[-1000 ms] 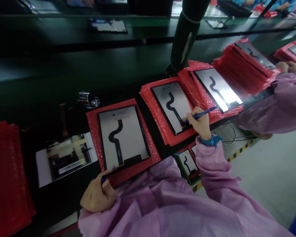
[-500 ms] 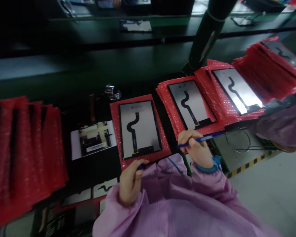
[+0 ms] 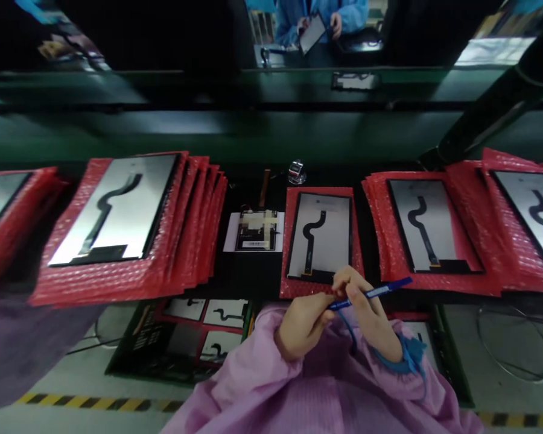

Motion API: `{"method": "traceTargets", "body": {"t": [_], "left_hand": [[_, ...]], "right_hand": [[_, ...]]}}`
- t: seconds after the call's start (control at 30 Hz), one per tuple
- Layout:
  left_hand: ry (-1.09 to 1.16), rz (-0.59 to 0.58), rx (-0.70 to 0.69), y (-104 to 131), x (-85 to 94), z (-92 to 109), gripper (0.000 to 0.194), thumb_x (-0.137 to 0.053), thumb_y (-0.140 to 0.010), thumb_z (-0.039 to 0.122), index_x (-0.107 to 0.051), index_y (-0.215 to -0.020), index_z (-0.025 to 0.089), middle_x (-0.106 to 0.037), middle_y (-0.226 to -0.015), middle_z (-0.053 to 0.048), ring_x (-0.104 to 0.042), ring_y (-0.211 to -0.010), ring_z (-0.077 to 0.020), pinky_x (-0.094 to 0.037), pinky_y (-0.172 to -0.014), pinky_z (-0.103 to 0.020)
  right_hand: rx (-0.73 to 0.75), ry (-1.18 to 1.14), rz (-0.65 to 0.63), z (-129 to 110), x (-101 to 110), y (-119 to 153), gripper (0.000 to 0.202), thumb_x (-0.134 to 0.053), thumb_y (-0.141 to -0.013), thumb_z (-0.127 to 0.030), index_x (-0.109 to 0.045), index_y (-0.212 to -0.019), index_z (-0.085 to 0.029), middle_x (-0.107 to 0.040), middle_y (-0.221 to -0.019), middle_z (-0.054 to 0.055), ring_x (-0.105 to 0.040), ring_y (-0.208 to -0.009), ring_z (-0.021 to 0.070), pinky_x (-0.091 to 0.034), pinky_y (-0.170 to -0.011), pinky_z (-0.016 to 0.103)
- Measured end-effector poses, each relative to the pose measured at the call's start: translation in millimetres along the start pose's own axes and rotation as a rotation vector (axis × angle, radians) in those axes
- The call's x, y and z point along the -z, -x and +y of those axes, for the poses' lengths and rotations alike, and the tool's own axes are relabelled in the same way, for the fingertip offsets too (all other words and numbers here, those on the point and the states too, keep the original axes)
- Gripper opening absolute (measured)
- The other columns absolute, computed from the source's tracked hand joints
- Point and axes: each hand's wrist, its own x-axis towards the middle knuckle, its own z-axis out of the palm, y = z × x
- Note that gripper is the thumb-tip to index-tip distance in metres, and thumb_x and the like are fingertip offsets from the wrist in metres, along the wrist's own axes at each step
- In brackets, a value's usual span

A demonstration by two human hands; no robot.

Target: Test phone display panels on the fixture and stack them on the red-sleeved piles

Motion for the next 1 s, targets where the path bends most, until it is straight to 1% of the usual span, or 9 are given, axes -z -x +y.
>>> {"method": "traceTargets", "body": {"t": [0.13, 0.33, 0.4, 0.5, 0.57, 0.67, 0.8, 0.9, 1.0], "left_hand": [[0.056, -0.004, 0.036, -9, 9.3, 9, 0.053, -0.025, -0.108, 0.049, -0.065, -0.111, 0.015, -0.072, -0.082, -0.009, -0.07, -0.071, -0.0205, -0.054, -0.067, -0.03], [-0.007, -0.014, -0.022, -33, 36.3, 21, 0.056, -0.022, -0.108, 0.05, -0.065, -0.095, 0.015, -0.069, -0.08, -0.007, -0.065, -0.067, -0.0178, -0.051, -0.062, -0.029], [-0.17, 0.032, -0.047, -49, 55.2, 15, 0.055, -0.026, -0.107, 0.053, -0.066, -0.102, 0.015, -0.071, -0.086, -0.008, -0.067, -0.074, -0.0185, -0.052, -0.067, -0.029], [-0.454, 0.305, 0.03, -81, 93.6, -11, 0.043, -0.038, -0.106, 0.048, -0.065, -0.112, 0.015, -0.072, -0.106, -0.011, -0.067, -0.096, -0.0227, -0.054, -0.086, -0.036], [-0.625, 0.449, 0.178, -105, 119.0, -37, 0.031, -0.047, -0.104, 0.036, -0.064, -0.114, 0.012, -0.069, -0.113, -0.014, -0.065, -0.102, -0.0252, -0.053, -0.092, -0.04], [-0.834, 0.373, 0.45, -135, 143.2, -74, 0.044, -0.062, -0.095, 0.033, -0.057, -0.13, 0.008, -0.062, -0.128, -0.022, -0.059, -0.119, -0.037, -0.051, -0.096, -0.05], [-0.951, 0.273, 0.554, -151, 148.6, -103, 0.045, -0.061, -0.092, 0.025, -0.052, -0.133, 0.011, -0.063, -0.127, -0.021, -0.055, -0.124, -0.0393, -0.049, -0.099, -0.053], [-0.816, 0.37, 0.508, -150, 150.6, -118, 0.049, -0.058, -0.083, 0.007, -0.051, -0.13, 0.016, -0.067, -0.109, -0.013, -0.062, -0.113, -0.0326, -0.05, -0.097, -0.049], [-0.434, 0.532, 0.433, -147, 158.6, -137, 0.059, -0.06, -0.073, 0.002, -0.046, -0.127, 0.021, -0.062, -0.086, -0.002, -0.065, -0.088, -0.0225, -0.054, -0.085, -0.039]], "right_hand": [[0.04, 0.079, -0.097, -1, -12, -4, 0.035, -0.034, -0.106, -0.04, -0.065, -0.119, -0.03, -0.067, -0.109, 0.005, -0.063, -0.098, 0.02, -0.052, -0.089, 0.035], [0.202, 0.219, -0.26, -29, -11, -39, 0.031, -0.038, -0.103, -0.03, -0.069, -0.11, -0.026, -0.067, -0.107, 0.006, -0.063, -0.102, 0.0216, -0.05, -0.09, 0.038], [0.208, 0.227, -0.147, -35, -2, -62, 0.025, -0.045, -0.097, -0.026, -0.068, -0.09, -0.023, -0.064, -0.089, 0.004, -0.061, -0.085, 0.0198, -0.049, -0.077, 0.034], [0.109, 0.256, 0.194, -33, 22, -104, 0.017, -0.047, -0.088, -0.021, -0.059, -0.076, -0.023, -0.045, -0.061, -0.002, -0.044, -0.055, 0.0149, -0.037, -0.056, 0.029], [0.041, 0.522, 0.345, -26, 38, -127, 0.007, -0.054, -0.084, -0.019, -0.06, -0.085, -0.022, -0.051, -0.066, -0.001, -0.049, -0.061, 0.0169, -0.041, -0.062, 0.031], [-0.072, 1.044, 0.422, -15, 50, -143, 0.018, -0.061, -0.084, -0.021, -0.062, -0.101, -0.016, -0.064, -0.087, 0.012, -0.06, -0.086, 0.0292, -0.048, -0.077, 0.042], [0.071, 1.344, 0.202, 0, 33, -139, 0.035, -0.055, -0.093, -0.026, -0.06, -0.122, -0.006, -0.063, -0.121, 0.026, -0.056, -0.118, 0.0398, -0.051, -0.093, 0.053], [0.171, 1.27, -0.091, 14, 12, -134, 0.063, -0.059, -0.095, -0.043, -0.048, -0.143, -0.004, -0.054, -0.146, 0.025, -0.047, -0.138, 0.0388, -0.045, -0.109, 0.053], [0.164, 1.275, -0.193, 26, -2, -132, 0.085, -0.065, -0.092, -0.052, -0.037, -0.153, -0.001, -0.04, -0.159, 0.025, -0.033, -0.151, 0.0393, -0.033, -0.121, 0.054]]}}
